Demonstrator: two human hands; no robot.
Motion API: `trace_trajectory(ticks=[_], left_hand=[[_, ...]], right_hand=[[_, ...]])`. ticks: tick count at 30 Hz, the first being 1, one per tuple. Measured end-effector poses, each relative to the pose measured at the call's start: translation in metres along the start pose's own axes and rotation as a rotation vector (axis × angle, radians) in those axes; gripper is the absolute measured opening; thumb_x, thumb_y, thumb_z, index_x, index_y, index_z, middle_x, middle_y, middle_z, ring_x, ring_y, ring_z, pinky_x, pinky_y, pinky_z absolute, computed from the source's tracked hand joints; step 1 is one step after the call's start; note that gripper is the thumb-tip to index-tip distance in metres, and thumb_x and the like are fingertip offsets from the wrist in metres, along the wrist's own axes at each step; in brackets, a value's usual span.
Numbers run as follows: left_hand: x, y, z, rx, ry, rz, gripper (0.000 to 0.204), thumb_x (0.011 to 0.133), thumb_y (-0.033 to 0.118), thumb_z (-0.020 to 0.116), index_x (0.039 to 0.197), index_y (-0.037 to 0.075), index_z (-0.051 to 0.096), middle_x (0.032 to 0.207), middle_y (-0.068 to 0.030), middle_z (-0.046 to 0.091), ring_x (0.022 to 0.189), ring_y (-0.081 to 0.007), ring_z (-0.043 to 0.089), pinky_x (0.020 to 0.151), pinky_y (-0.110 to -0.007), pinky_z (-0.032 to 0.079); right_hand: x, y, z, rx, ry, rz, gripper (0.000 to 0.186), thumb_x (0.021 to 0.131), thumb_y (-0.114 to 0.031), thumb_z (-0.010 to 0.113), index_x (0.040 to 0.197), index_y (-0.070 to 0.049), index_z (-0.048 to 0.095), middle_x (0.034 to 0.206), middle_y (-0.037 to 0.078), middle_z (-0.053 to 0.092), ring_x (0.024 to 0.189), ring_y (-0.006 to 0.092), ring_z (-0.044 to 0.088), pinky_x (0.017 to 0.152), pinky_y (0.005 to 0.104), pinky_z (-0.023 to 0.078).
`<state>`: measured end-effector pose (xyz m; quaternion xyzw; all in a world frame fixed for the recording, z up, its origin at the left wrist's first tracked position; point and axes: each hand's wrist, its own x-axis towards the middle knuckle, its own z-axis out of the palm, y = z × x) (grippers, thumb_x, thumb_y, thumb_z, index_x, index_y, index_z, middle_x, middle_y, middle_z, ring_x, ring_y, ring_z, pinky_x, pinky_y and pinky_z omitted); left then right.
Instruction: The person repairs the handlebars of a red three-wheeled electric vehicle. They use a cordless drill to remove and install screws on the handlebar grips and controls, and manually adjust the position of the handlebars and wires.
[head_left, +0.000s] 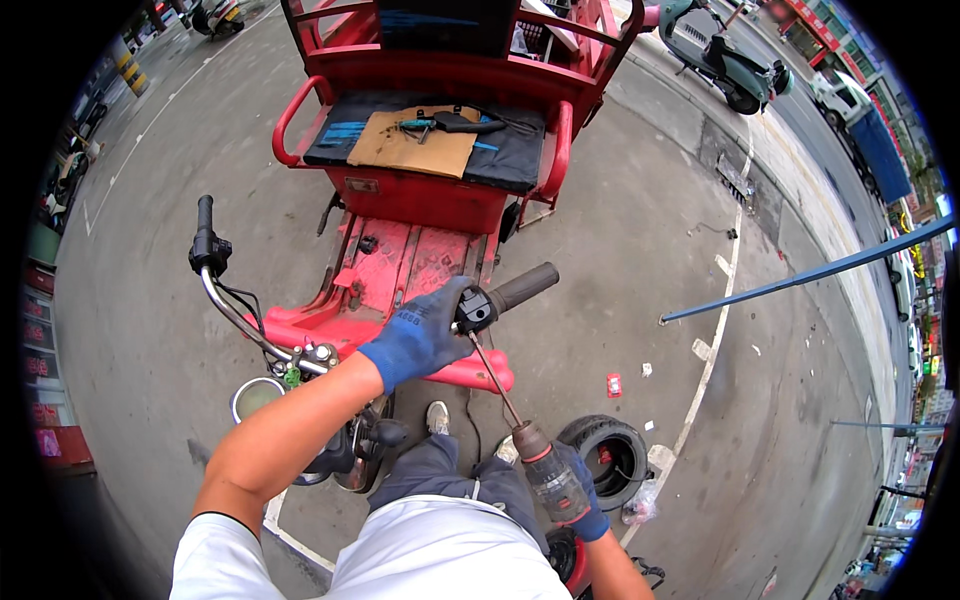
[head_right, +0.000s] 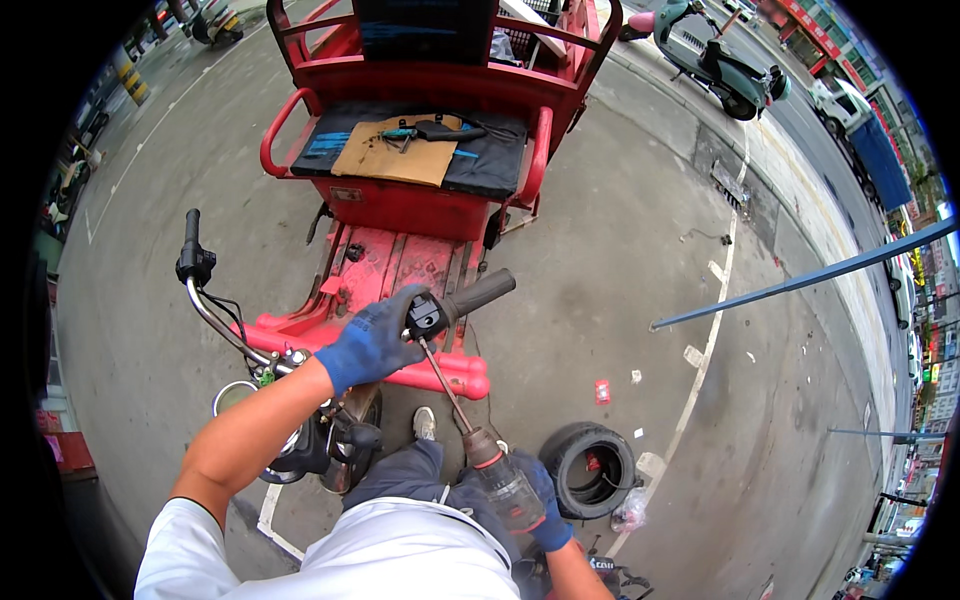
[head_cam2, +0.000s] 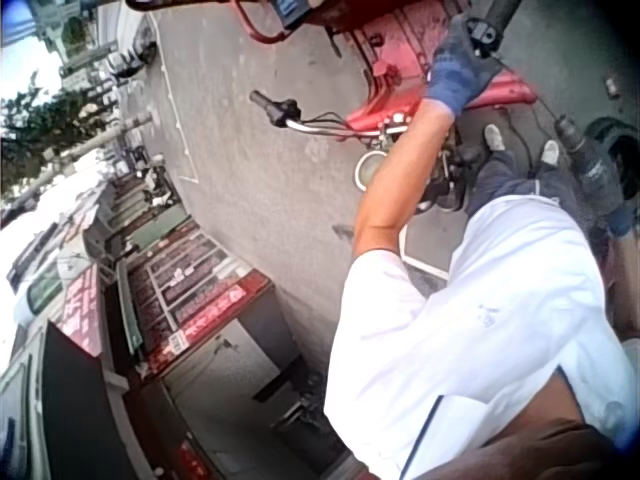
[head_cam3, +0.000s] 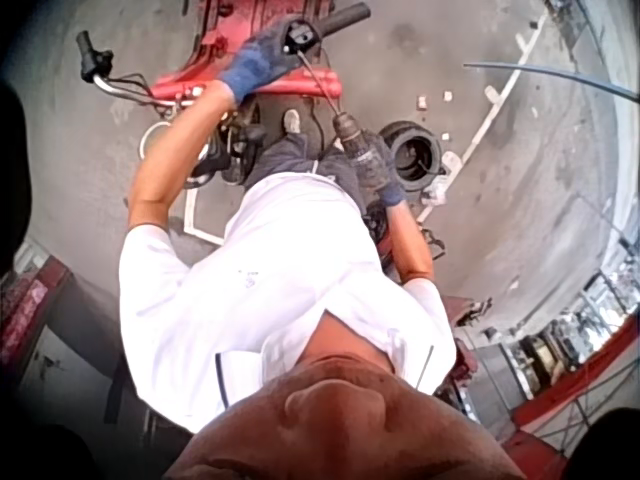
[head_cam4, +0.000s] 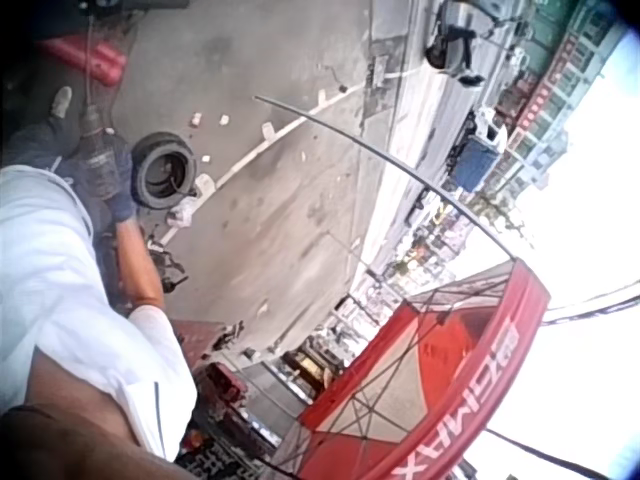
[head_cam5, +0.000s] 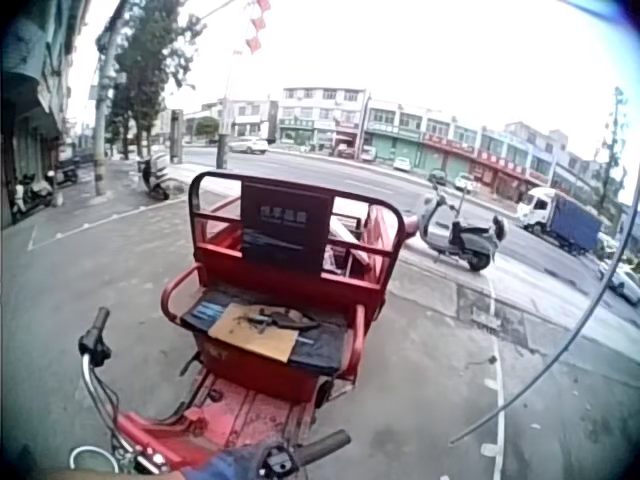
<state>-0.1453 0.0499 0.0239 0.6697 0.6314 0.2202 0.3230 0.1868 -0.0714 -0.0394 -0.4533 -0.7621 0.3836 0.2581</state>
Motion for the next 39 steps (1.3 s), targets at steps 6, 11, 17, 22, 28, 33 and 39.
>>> trace_trajectory(ticks=[6, 11, 17, 22, 28, 33, 39], left_hand=[[0.0, -0.003, 0.004, -0.001, 0.034, 0.011, 0.078, 0.074, 0.023, 0.077, 0.137, 0.003, 0.036, 0.105, -0.0261, 0.065, 0.098, -0.0414, 0.064, 0.083, -0.045, 0.052], [-0.001, 0.002, 0.002, 0.033, 0.003, -0.01, 0.08, 0.075, 0.027, 0.077, 0.138, 0.003, 0.033, 0.105, -0.0263, 0.065, 0.098, -0.0422, 0.064, 0.083, -0.045, 0.052], [0.001, -0.001, 0.002, 0.068, 0.011, -0.01, 0.081, 0.076, 0.027, 0.076, 0.139, 0.002, 0.033, 0.106, -0.026, 0.064, 0.098, -0.0426, 0.064, 0.084, -0.045, 0.051], [0.0, -0.001, 0.003, 0.085, 0.022, -0.012, 0.078, 0.075, 0.025, 0.077, 0.137, 0.003, 0.034, 0.106, -0.0263, 0.064, 0.098, -0.0425, 0.064, 0.084, -0.045, 0.051], [0.003, 0.003, 0.002, 0.096, -0.009, -0.056, 0.073, 0.075, 0.019, 0.077, 0.134, 0.005, 0.036, 0.104, -0.0256, 0.064, 0.099, -0.0425, 0.063, 0.082, -0.044, 0.051], [0.0, -0.005, 0.006, 0.037, 0.06, 0.032, 0.071, 0.071, 0.013, 0.076, 0.131, 0.007, 0.039, 0.102, -0.0231, 0.065, 0.096, -0.0418, 0.064, 0.081, -0.045, 0.052], [-0.002, 0.019, 0.006, 0.363, 0.095, -0.148, 0.076, 0.072, 0.021, 0.079, 0.134, 0.016, 0.035, 0.102, -0.0218, 0.067, 0.092, -0.0428, 0.065, 0.077, -0.049, 0.052]], right_hand=[[0.032, -0.006, -0.035, -0.217, 0.08, -0.311, 0.049, 0.067, -0.028, 0.076, 0.109, -0.007, 0.061, 0.092, 0.011, 0.062, 0.085, 0.0309, 0.058, 0.078, 0.0425, 0.044], [0.027, -0.017, -0.026, -0.083, 0.11, -0.261, 0.047, 0.068, -0.032, 0.075, 0.107, -0.007, 0.063, 0.089, 0.011, 0.062, 0.081, 0.0318, 0.058, 0.074, 0.0412, 0.043], [0.016, 0.0, -0.011, -0.138, 0.068, -0.224, 0.038, 0.07, -0.025, 0.073, 0.102, -0.01, 0.061, 0.092, 0.009, 0.059, 0.088, 0.0317, 0.056, 0.082, 0.044, 0.043], [0.029, -0.001, -0.029, -0.356, 0.14, -0.34, 0.034, 0.069, -0.021, 0.07, 0.101, -0.012, 0.061, 0.09, 0.008, 0.056, 0.087, 0.0298, 0.054, 0.085, 0.047, 0.04], [0.025, -0.009, -0.032, -0.333, 0.077, -0.279, 0.042, 0.071, -0.022, 0.07, 0.11, -0.01, 0.063, 0.089, 0.009, 0.057, 0.087, 0.0302, 0.055, 0.084, 0.0456, 0.042], [0.02, -0.014, -0.03, 0.037, 0.067, -0.258, 0.051, 0.072, -0.021, 0.073, 0.119, -0.008, 0.062, 0.09, 0.012, 0.06, 0.079, 0.0329, 0.055, 0.071, 0.0416, 0.044], [0.004, -0.007, -0.037, -0.009, 0.134, -0.242, 0.046, 0.069, -0.021, 0.075, 0.113, -0.01, 0.064, 0.088, 0.011, 0.061, 0.079, 0.0321, 0.057, 0.07, 0.0408, 0.044]])
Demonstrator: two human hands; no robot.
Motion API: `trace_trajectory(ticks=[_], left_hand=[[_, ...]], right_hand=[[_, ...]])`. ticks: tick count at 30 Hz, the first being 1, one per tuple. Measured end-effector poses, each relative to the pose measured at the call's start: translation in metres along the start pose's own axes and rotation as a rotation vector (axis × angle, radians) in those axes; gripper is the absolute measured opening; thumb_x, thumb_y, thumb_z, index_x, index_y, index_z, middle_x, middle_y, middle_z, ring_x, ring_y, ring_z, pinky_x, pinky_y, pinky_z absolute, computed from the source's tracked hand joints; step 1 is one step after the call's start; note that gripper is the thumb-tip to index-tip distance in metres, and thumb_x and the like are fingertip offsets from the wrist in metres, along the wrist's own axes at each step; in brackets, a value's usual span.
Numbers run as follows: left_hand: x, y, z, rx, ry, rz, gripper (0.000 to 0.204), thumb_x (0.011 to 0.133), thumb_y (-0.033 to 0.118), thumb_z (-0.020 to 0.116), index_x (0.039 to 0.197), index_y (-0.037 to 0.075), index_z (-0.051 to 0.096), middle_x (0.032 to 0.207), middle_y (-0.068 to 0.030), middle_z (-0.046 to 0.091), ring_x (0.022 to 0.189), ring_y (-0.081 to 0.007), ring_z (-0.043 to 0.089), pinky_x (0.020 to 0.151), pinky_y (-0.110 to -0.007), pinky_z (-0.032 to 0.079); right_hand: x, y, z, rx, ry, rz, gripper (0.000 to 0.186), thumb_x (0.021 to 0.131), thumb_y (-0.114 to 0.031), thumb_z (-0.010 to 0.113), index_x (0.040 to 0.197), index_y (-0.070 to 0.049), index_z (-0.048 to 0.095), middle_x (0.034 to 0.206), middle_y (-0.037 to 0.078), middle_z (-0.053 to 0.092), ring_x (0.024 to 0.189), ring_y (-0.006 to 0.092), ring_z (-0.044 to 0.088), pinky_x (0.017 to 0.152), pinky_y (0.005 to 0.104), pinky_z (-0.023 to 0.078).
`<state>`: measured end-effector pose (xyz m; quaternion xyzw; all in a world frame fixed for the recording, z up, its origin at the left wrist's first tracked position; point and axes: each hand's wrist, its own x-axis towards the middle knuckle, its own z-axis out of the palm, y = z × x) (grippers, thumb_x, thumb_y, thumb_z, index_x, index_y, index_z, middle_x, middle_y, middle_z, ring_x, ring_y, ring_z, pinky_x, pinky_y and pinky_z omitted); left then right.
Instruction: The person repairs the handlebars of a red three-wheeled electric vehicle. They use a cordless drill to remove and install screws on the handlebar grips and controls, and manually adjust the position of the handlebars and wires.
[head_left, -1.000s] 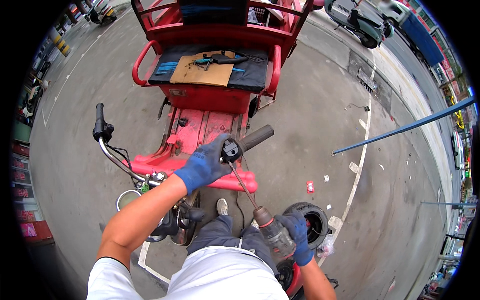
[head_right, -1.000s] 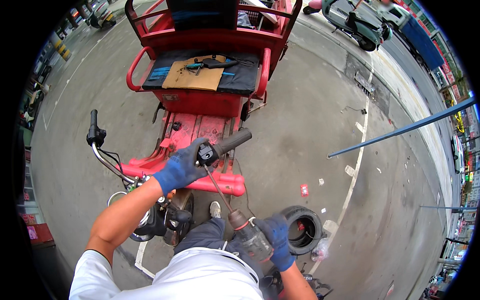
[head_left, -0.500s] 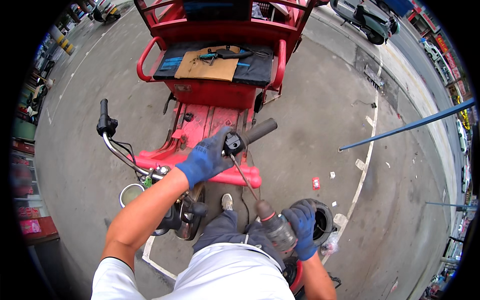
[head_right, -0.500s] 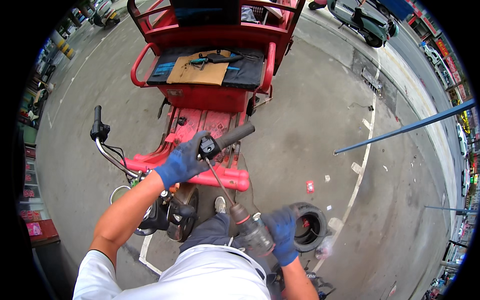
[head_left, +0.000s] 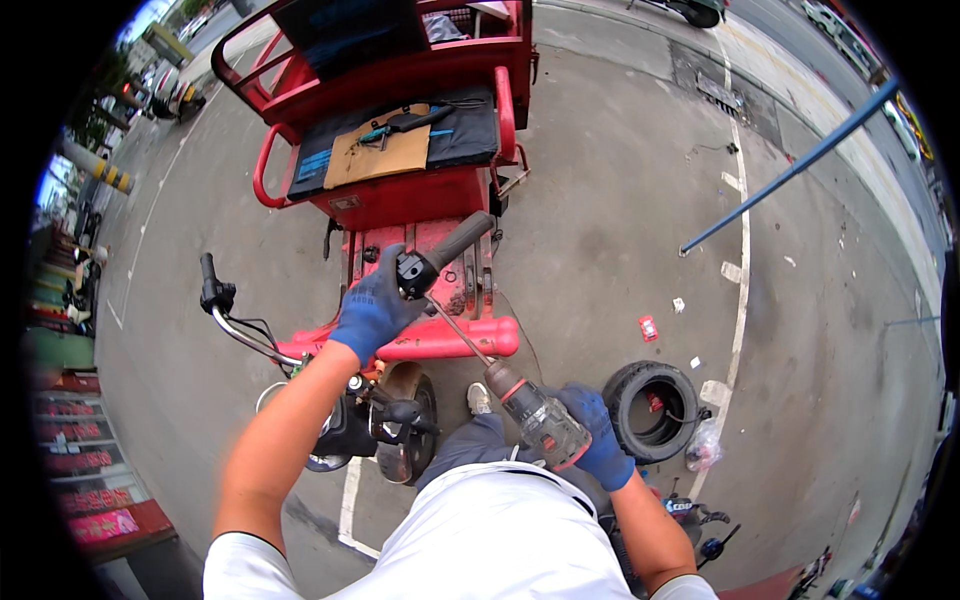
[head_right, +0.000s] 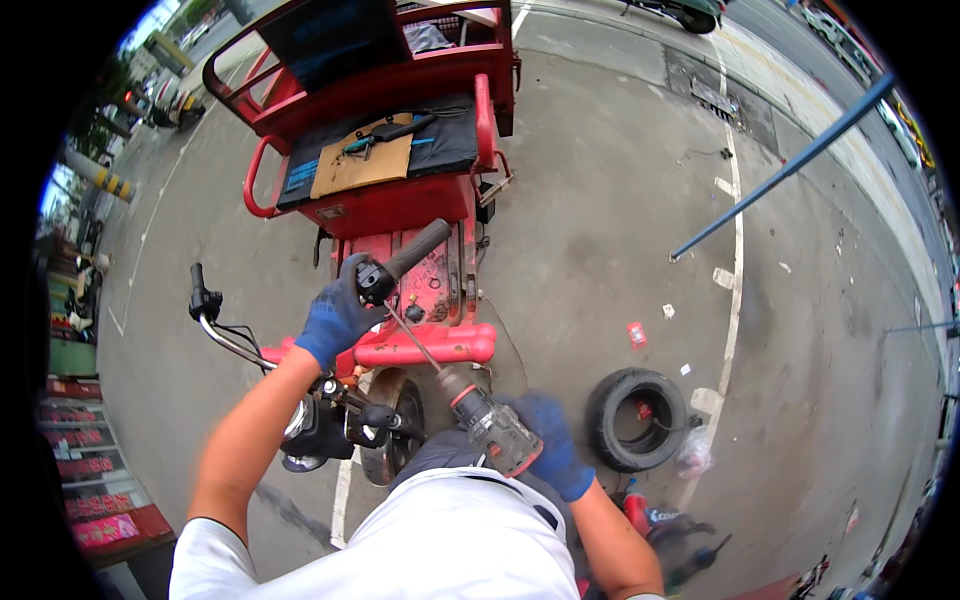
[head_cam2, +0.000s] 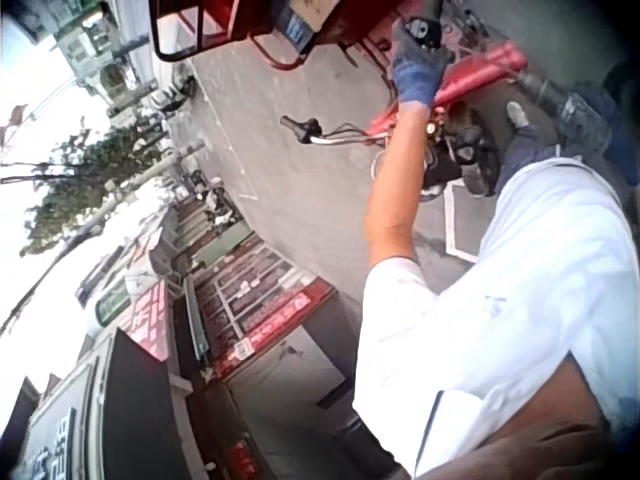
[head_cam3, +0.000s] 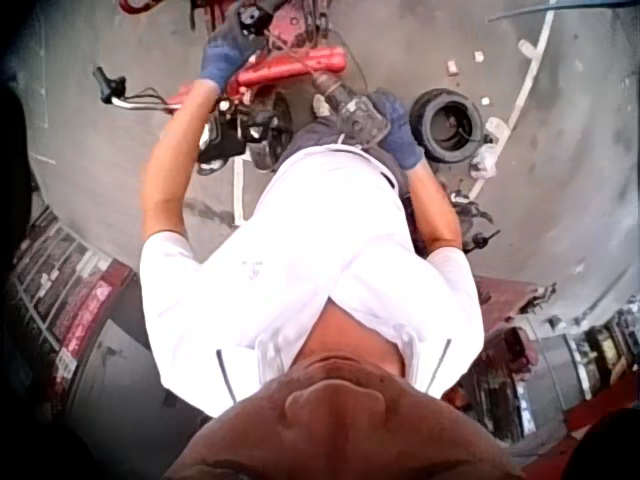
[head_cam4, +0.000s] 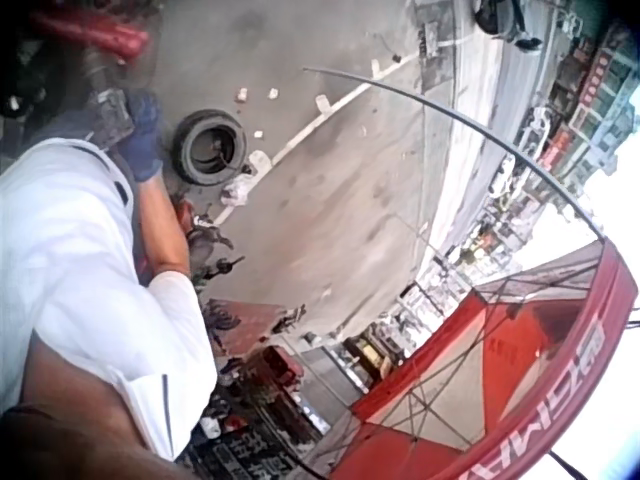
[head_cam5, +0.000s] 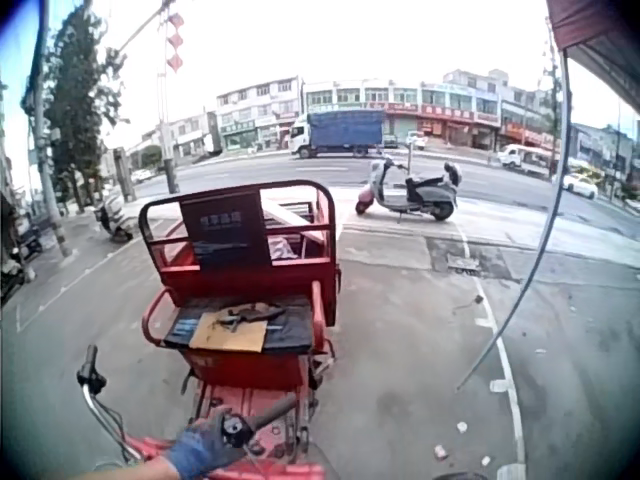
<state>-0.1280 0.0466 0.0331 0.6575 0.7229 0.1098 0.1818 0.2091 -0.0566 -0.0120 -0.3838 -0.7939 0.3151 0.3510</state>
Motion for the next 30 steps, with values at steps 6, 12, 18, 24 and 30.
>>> trace_trajectory(ticks=[6, 12, 18, 24, 30], left_hand=[[-0.004, 0.001, 0.013, 0.222, 0.094, -0.121, 0.084, 0.073, 0.025, 0.078, 0.14, 0.021, 0.027, 0.105, -0.0221, 0.067, 0.092, -0.0462, 0.064, 0.076, -0.051, 0.051], [-0.003, 0.004, 0.006, 0.18, 0.061, -0.09, 0.086, 0.067, 0.026, 0.083, 0.136, 0.012, 0.035, 0.108, -0.0225, 0.066, 0.098, -0.0422, 0.065, 0.081, -0.047, 0.052], [-0.003, 0.004, 0.006, 0.23, 0.086, -0.089, 0.085, 0.067, 0.03, 0.082, 0.136, 0.012, 0.035, 0.106, -0.022, 0.067, 0.096, -0.0422, 0.065, 0.079, -0.047, 0.052], [-0.005, 0.012, 0.006, 0.256, 0.062, -0.184, 0.078, 0.068, 0.032, 0.081, 0.131, 0.012, 0.039, 0.101, -0.0218, 0.068, 0.092, -0.043, 0.066, 0.076, -0.049, 0.052], [-0.004, 0.004, 0.011, 0.228, 0.137, -0.096, 0.073, 0.068, 0.033, 0.08, 0.127, 0.015, 0.042, 0.097, -0.0209, 0.068, 0.09, -0.0438, 0.065, 0.073, -0.05, 0.052]], right_hand=[[-0.029, 0.02, 0.019, 0.025, 0.065, 0.071, 0.046, 0.068, -0.021, 0.075, 0.112, -0.01, 0.064, 0.094, 0.01, 0.062, 0.087, 0.0302, 0.058, 0.077, 0.0411, 0.044], [-0.023, 0.024, 0.045, 0.172, 0.136, 0.067, 0.05, 0.068, -0.019, 0.076, 0.115, -0.012, 0.063, 0.097, 0.009, 0.062, 0.091, 0.0298, 0.058, 0.085, 0.0399, 0.043], [-0.023, 0.029, 0.058, 0.175, 0.105, 0.102, 0.052, 0.066, -0.022, 0.077, 0.116, -0.013, 0.063, 0.099, 0.008, 0.064, 0.093, 0.028, 0.059, 0.087, 0.0393, 0.044], [-0.023, 0.034, 0.061, 0.172, 0.19, 0.035, 0.047, 0.07, -0.023, 0.072, 0.115, -0.013, 0.063, 0.096, 0.007, 0.065, 0.091, 0.0276, 0.059, 0.085, 0.0405, 0.044], [-0.019, 0.034, 0.059, 0.143, 0.163, 0.018, 0.046, 0.071, -0.022, 0.07, 0.115, -0.012, 0.062, 0.099, 0.007, 0.064, 0.089, 0.0274, 0.059, 0.084, 0.0408, 0.045]])
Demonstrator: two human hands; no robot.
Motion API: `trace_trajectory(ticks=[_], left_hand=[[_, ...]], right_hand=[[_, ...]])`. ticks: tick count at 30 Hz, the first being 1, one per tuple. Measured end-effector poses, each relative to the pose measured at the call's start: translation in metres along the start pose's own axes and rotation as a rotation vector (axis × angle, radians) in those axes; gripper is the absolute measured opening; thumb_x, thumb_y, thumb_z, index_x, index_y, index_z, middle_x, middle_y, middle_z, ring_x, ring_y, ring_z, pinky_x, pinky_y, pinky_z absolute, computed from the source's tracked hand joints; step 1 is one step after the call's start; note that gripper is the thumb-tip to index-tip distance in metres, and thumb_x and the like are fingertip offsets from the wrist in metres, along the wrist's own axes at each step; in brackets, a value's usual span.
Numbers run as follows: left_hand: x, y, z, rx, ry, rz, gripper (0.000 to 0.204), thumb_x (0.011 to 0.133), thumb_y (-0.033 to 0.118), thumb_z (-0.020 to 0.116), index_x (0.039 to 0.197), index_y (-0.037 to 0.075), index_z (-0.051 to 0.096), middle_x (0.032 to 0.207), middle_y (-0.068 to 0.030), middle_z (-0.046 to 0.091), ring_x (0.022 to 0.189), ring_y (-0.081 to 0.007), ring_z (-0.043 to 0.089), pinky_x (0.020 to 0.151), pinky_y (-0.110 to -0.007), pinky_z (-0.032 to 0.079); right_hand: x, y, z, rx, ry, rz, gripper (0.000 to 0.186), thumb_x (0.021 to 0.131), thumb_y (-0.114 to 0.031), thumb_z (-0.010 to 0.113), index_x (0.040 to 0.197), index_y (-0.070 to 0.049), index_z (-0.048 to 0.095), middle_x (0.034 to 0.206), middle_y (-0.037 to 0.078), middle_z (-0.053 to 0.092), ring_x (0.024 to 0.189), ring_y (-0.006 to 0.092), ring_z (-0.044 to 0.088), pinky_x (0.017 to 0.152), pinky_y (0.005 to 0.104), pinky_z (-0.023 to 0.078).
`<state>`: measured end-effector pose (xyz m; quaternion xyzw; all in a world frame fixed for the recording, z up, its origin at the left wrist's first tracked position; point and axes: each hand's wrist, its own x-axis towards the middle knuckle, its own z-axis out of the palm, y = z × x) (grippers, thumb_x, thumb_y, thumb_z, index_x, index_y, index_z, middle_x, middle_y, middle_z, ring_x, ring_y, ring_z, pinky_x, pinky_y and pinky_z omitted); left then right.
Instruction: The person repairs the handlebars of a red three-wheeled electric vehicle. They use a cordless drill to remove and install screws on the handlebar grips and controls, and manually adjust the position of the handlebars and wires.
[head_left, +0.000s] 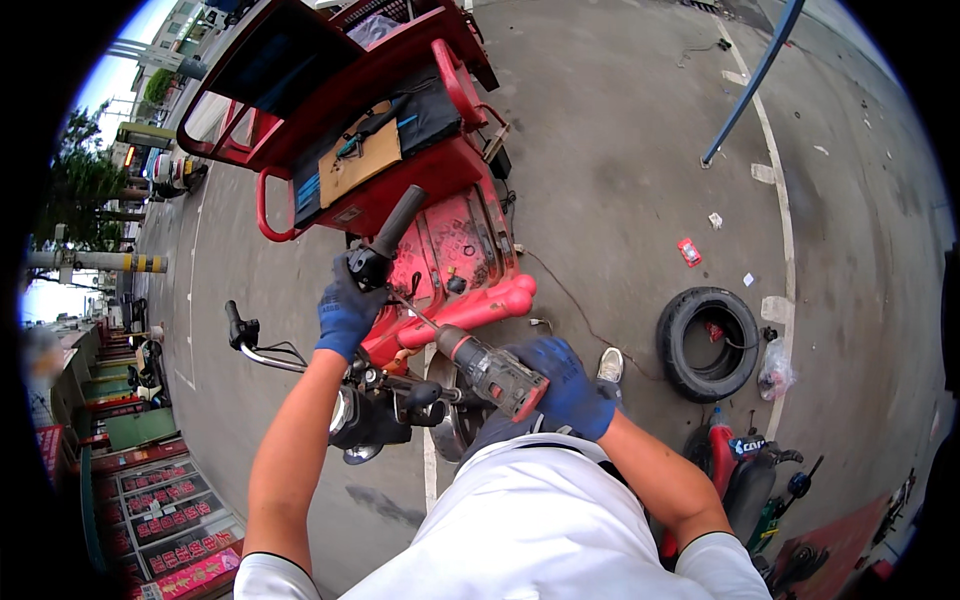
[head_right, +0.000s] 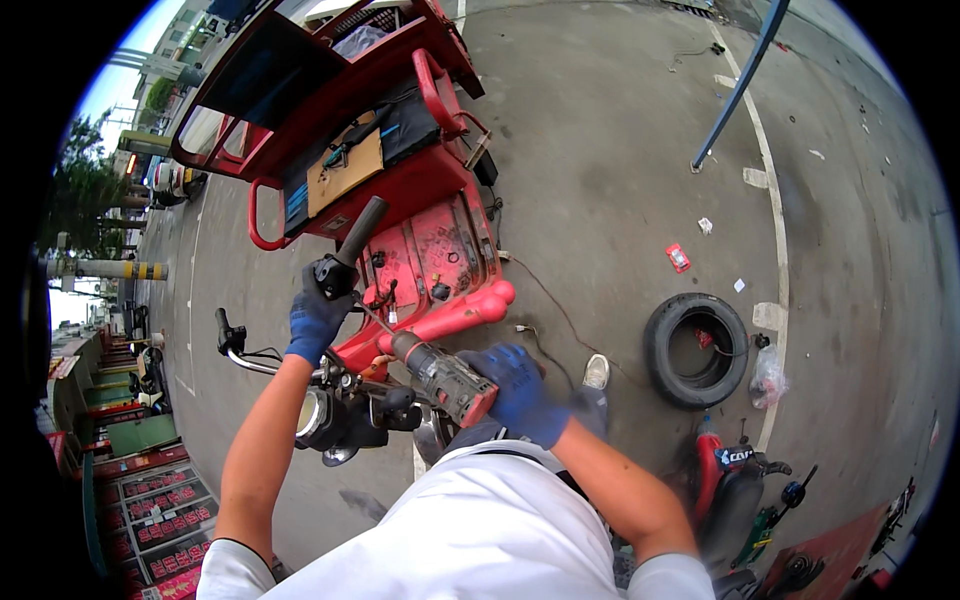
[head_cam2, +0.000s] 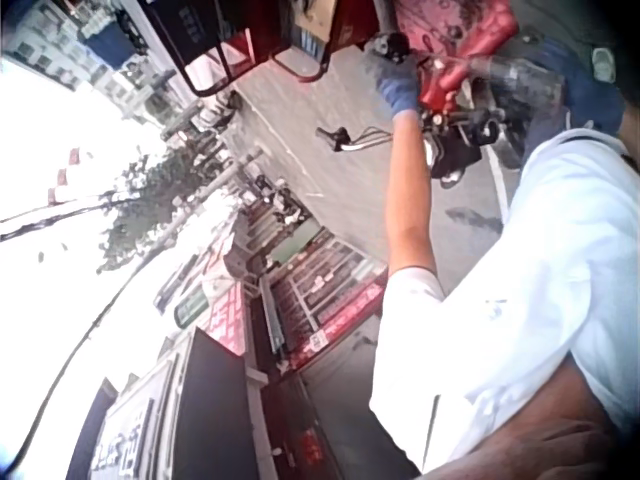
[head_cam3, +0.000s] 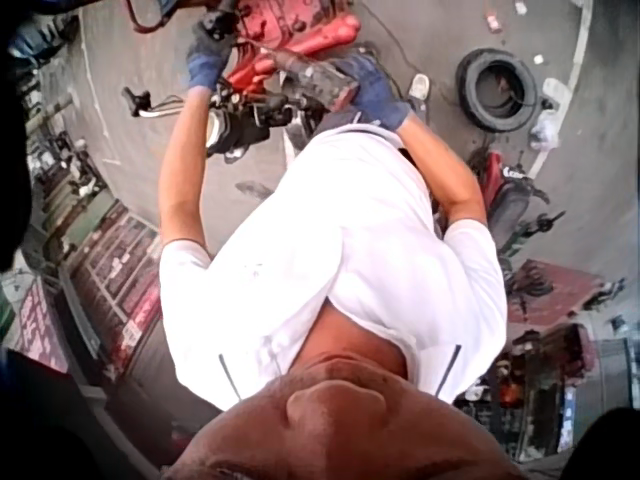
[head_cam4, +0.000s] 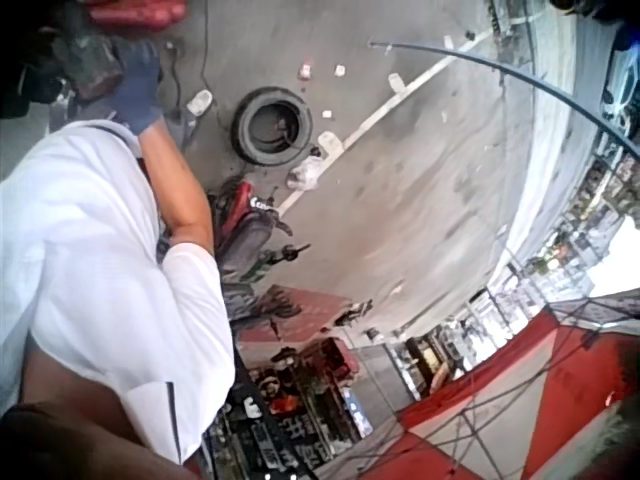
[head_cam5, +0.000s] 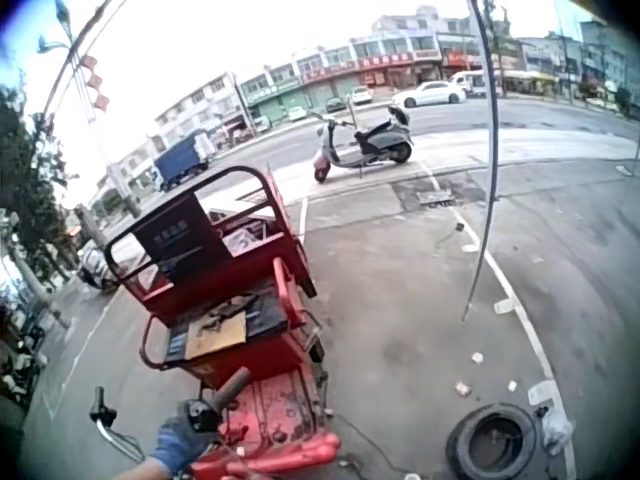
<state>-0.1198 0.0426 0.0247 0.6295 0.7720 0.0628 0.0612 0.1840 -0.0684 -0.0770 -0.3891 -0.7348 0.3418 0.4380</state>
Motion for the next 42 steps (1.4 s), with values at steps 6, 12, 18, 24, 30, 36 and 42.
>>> trace_trajectory(ticks=[6, 12, 18, 24, 30, 36, 42], left_hand=[[0.0, -0.009, -0.004, -0.133, -0.071, -0.009, 0.07, 0.068, 0.029, 0.08, 0.126, 0.013, 0.043, 0.1, -0.0221, 0.068, 0.093, -0.0446, 0.064, 0.077, -0.048, 0.052], [0.0, 0.004, -0.007, -0.092, -0.099, -0.047, 0.068, 0.068, 0.026, 0.079, 0.123, 0.011, 0.044, 0.1, -0.0226, 0.067, 0.093, -0.0447, 0.064, 0.077, -0.05, 0.052], [0.001, -0.003, -0.005, -0.114, -0.107, -0.039, 0.068, 0.068, 0.026, 0.08, 0.123, 0.012, 0.042, 0.097, -0.0224, 0.068, 0.09, -0.0449, 0.064, 0.075, -0.051, 0.052], [0.001, -0.003, -0.004, -0.184, -0.076, 0.014, 0.068, 0.068, 0.023, 0.08, 0.124, 0.011, 0.044, 0.101, -0.0232, 0.067, 0.094, -0.0435, 0.064, 0.078, -0.049, 0.051], [0.001, -0.003, -0.006, -0.121, -0.078, 0.011, 0.072, 0.065, 0.027, 0.083, 0.124, 0.008, 0.046, 0.101, -0.0222, 0.067, 0.094, -0.0429, 0.065, 0.077, -0.048, 0.051], [0.003, -0.004, -0.005, -0.092, -0.062, -0.008, 0.071, 0.065, 0.028, 0.082, 0.123, 0.007, 0.048, 0.099, -0.021, 0.068, 0.092, -0.0415, 0.066, 0.075, -0.047, 0.052], [0.0, 0.002, -0.007, -0.052, -0.05, 0.056, 0.071, 0.067, 0.027, 0.08, 0.124, 0.005, 0.043, 0.098, -0.0253, 0.067, 0.09, -0.0452, 0.065, 0.075, -0.049, 0.051]], right_hand=[[-0.003, 0.008, 0.0, -0.046, -0.153, -0.006, 0.054, 0.068, -0.024, 0.075, 0.117, -0.009, 0.059, 0.103, 0.01, 0.061, 0.092, 0.0309, 0.057, 0.084, 0.0422, 0.045], [-0.005, 0.008, -0.003, 0.019, -0.189, -0.008, 0.054, 0.062, -0.023, 0.082, 0.109, -0.007, 0.061, 0.096, 0.014, 0.061, 0.087, 0.0337, 0.058, 0.078, 0.0414, 0.047], [0.005, -0.006, -0.015, -0.008, -0.263, 0.015, 0.063, 0.065, -0.029, 0.079, 0.119, -0.005, 0.058, 0.104, 0.012, 0.059, 0.095, 0.0305, 0.056, 0.084, 0.0399, 0.044], [0.003, 0.003, -0.013, -0.062, -0.22, -0.018, 0.063, 0.066, -0.026, 0.079, 0.122, -0.008, 0.057, 0.104, 0.011, 0.059, 0.096, 0.0317, 0.056, 0.085, 0.0416, 0.043], [-0.005, 0.015, -0.002, -0.021, -0.149, -0.028, 0.062, 0.067, -0.024, 0.078, 0.124, -0.01, 0.056, 0.101, 0.011, 0.058, 0.094, 0.0319, 0.056, 0.084, 0.0417, 0.043], [-0.011, 0.024, 0.007, -0.007, -0.155, 0.006, 0.058, 0.072, -0.021, 0.074, 0.126, -0.01, 0.056, 0.105, 0.01, 0.061, 0.097, 0.0286, 0.059, 0.088, 0.0404, 0.046], [-0.027, 0.04, 0.03, 0.272, -0.169, 0.105, 0.059, 0.071, -0.024, 0.077, 0.124, -0.008, 0.057, 0.108, 0.014, 0.062, 0.098, 0.0329, 0.059, 0.087, 0.0417, 0.047]])
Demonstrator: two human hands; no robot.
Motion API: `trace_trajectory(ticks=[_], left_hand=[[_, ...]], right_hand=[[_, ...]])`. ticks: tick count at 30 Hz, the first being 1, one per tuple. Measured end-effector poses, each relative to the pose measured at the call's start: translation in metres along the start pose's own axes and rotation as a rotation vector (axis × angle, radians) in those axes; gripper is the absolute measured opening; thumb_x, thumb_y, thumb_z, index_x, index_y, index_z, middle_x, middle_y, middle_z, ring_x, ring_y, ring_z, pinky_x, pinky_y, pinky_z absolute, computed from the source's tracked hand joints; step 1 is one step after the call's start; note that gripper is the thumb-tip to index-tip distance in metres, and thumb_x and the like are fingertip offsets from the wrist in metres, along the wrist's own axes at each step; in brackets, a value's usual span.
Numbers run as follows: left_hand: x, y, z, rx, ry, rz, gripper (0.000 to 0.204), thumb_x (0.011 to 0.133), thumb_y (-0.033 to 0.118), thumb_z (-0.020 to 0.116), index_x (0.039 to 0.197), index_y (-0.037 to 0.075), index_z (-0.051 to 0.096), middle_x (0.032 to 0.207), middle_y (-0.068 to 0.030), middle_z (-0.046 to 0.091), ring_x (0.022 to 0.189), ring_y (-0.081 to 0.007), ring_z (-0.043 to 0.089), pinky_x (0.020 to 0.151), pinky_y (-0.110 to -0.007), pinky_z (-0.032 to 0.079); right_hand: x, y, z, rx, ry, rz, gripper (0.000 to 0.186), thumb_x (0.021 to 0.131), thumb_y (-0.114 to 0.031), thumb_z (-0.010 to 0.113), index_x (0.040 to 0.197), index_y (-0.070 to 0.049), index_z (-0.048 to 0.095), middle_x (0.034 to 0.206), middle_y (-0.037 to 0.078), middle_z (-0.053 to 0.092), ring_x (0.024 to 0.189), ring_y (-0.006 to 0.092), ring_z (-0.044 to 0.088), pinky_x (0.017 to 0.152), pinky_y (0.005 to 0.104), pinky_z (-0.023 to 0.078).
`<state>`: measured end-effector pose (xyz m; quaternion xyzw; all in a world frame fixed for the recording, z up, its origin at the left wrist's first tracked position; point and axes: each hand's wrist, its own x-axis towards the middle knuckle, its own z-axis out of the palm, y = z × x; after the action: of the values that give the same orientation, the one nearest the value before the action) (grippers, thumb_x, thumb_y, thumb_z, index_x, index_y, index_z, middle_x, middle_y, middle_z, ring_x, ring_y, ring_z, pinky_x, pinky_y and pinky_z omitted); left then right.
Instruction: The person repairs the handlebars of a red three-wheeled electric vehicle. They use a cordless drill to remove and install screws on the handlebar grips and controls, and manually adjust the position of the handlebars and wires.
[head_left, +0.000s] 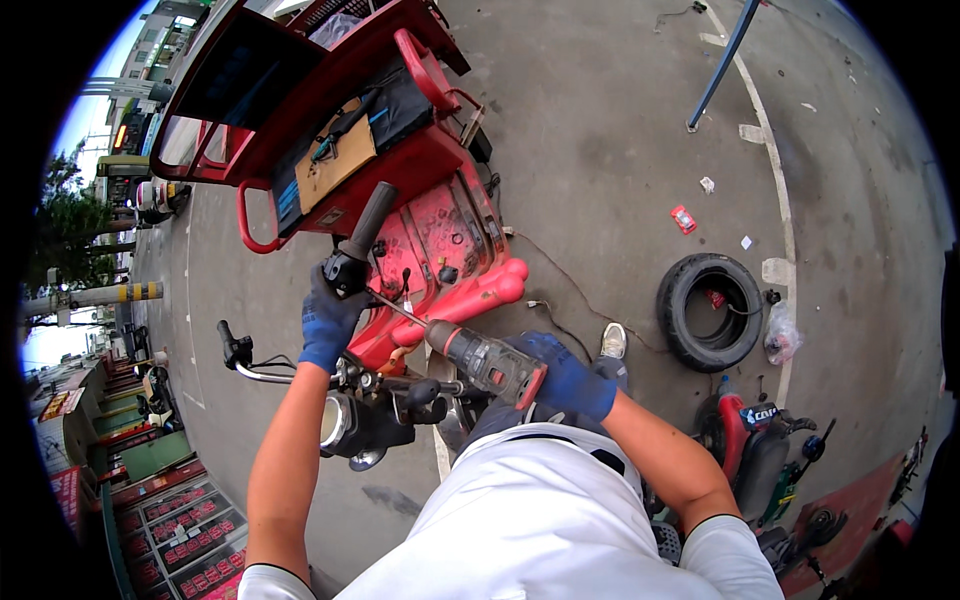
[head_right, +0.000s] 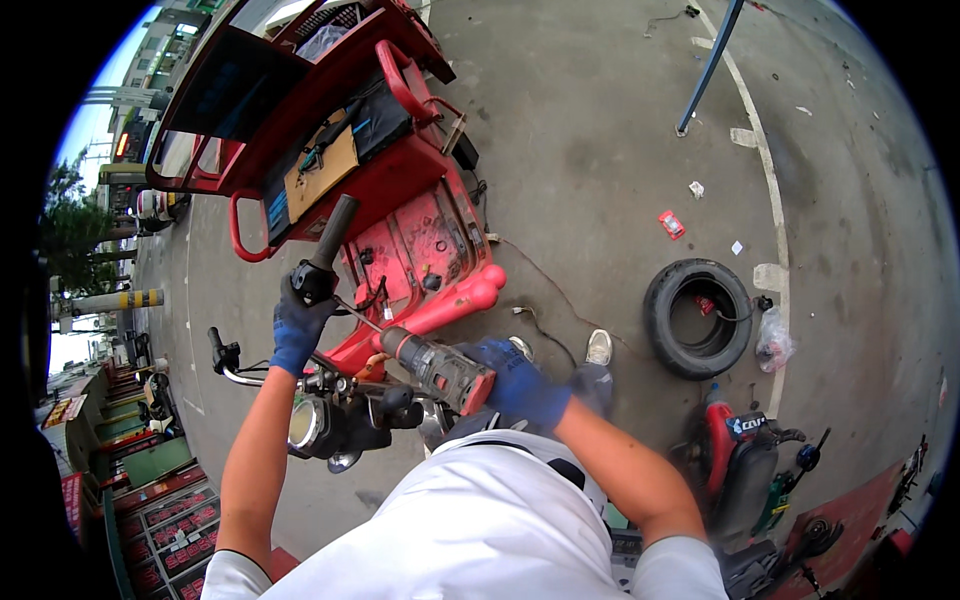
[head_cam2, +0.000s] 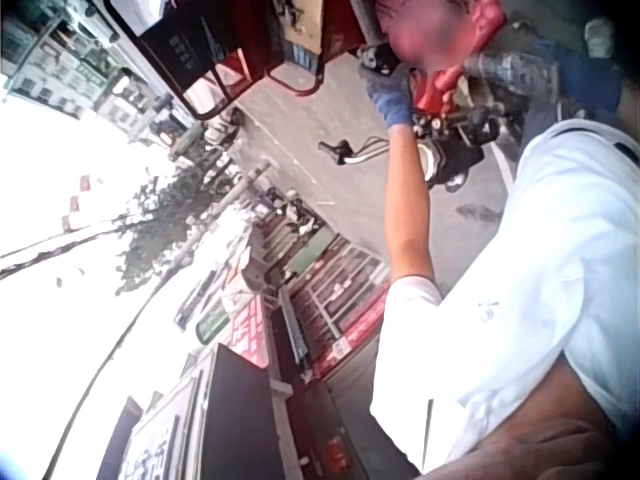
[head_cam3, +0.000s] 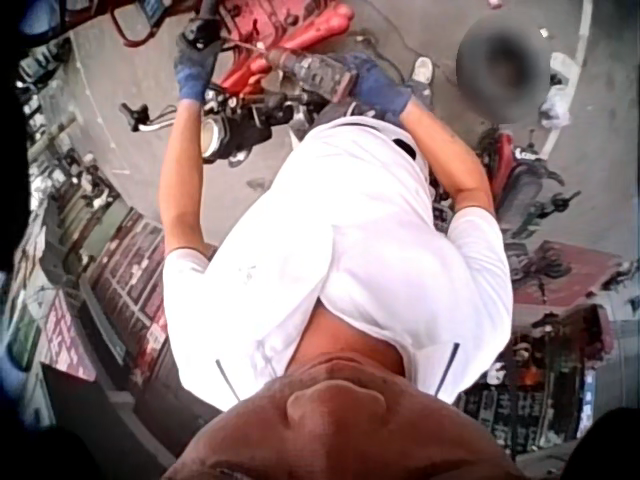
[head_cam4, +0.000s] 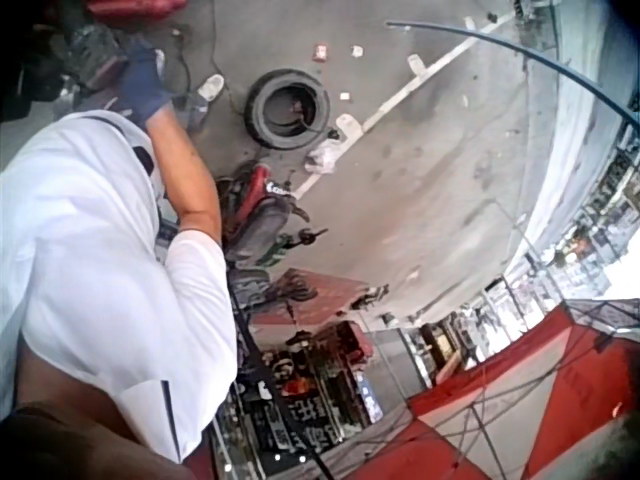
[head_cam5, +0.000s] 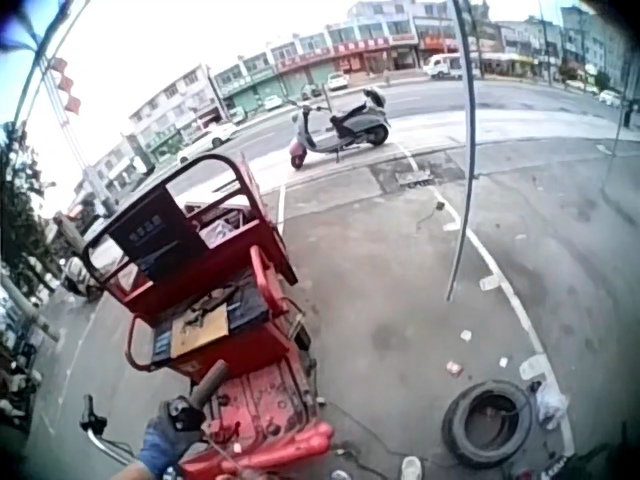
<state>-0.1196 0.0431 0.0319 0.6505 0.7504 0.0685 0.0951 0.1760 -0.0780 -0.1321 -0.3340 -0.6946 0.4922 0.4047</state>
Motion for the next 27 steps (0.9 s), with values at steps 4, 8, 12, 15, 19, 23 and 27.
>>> trace_trajectory(ticks=[4, 8, 12, 15, 19, 23, 27], left_hand=[[0.0, -0.003, 0.001, 0.016, 0.001, -0.002, 0.074, 0.067, 0.029, 0.081, 0.126, 0.005, 0.043, 0.099, -0.025, 0.067, 0.091, -0.0448, 0.064, 0.076, -0.049, 0.051], [0.0, -0.002, 0.0, 0.02, 0.006, -0.029, 0.074, 0.067, 0.03, 0.082, 0.126, 0.006, 0.044, 0.1, -0.0247, 0.067, 0.093, -0.0442, 0.064, 0.077, -0.049, 0.051], [0.0, 0.003, -0.002, 0.037, 0.007, -0.046, 0.074, 0.067, 0.029, 0.082, 0.126, 0.006, 0.044, 0.101, -0.0239, 0.067, 0.094, -0.0434, 0.064, 0.078, -0.049, 0.051], [0.001, -0.002, 0.001, 0.0, 0.004, -0.029, 0.073, 0.066, 0.028, 0.082, 0.125, 0.006, 0.045, 0.102, -0.0233, 0.067, 0.095, -0.0429, 0.065, 0.078, -0.048, 0.051], [0.0, -0.003, 0.0, -0.056, 0.009, -0.016, 0.073, 0.065, 0.026, 0.083, 0.124, 0.006, 0.046, 0.103, -0.0229, 0.067, 0.095, -0.0425, 0.065, 0.079, -0.047, 0.051], [0.001, -0.003, 0.001, -0.03, -0.004, -0.055, 0.072, 0.064, 0.026, 0.083, 0.123, 0.005, 0.046, 0.103, -0.0225, 0.067, 0.095, -0.0427, 0.064, 0.079, -0.047, 0.051], [0.001, -0.005, 0.001, -0.025, 0.0, -0.053, 0.072, 0.065, 0.026, 0.082, 0.123, 0.006, 0.046, 0.102, -0.0221, 0.067, 0.095, -0.0434, 0.064, 0.078, -0.048, 0.051]], right_hand=[[-0.003, -0.003, 0.003, -0.078, 0.028, 0.015, 0.059, 0.07, -0.024, 0.078, 0.123, -0.006, 0.058, 0.11, 0.015, 0.063, 0.1, 0.033, 0.059, 0.088, 0.0421, 0.046], [-0.003, -0.009, 0.003, -0.142, 0.055, -0.038, 0.062, 0.069, -0.025, 0.079, 0.124, -0.007, 0.057, 0.111, 0.013, 0.063, 0.102, 0.0319, 0.059, 0.09, 0.042, 0.044], [-0.002, -0.009, 0.006, -0.101, 0.024, 0.001, 0.058, 0.073, -0.024, 0.076, 0.126, -0.01, 0.057, 0.112, 0.011, 0.062, 0.103, 0.0298, 0.058, 0.092, 0.0409, 0.045], [-0.003, -0.013, 0.002, -0.124, 0.056, -0.021, 0.055, 0.075, -0.024, 0.073, 0.126, -0.011, 0.057, 0.112, 0.01, 0.061, 0.103, 0.0291, 0.058, 0.092, 0.0404, 0.045], [-0.002, -0.015, -0.002, -0.107, 0.043, -0.012, 0.064, 0.07, -0.026, 0.08, 0.127, -0.009, 0.056, 0.115, 0.011, 0.062, 0.107, 0.0299, 0.058, 0.1, 0.0431, 0.039], [0.004, -0.017, -0.008, -0.022, -0.032, 0.004, 0.064, 0.069, -0.024, 0.08, 0.126, -0.008, 0.056, 0.116, 0.013, 0.062, 0.106, 0.0309, 0.059, 0.1, 0.0419, 0.04], [0.008, -0.015, -0.011, 0.137, -0.083, 0.037, 0.061, 0.071, -0.023, 0.079, 0.125, -0.005, 0.056, 0.116, 0.015, 0.061, 0.104, 0.0322, 0.059, 0.095, 0.0413, 0.043]])
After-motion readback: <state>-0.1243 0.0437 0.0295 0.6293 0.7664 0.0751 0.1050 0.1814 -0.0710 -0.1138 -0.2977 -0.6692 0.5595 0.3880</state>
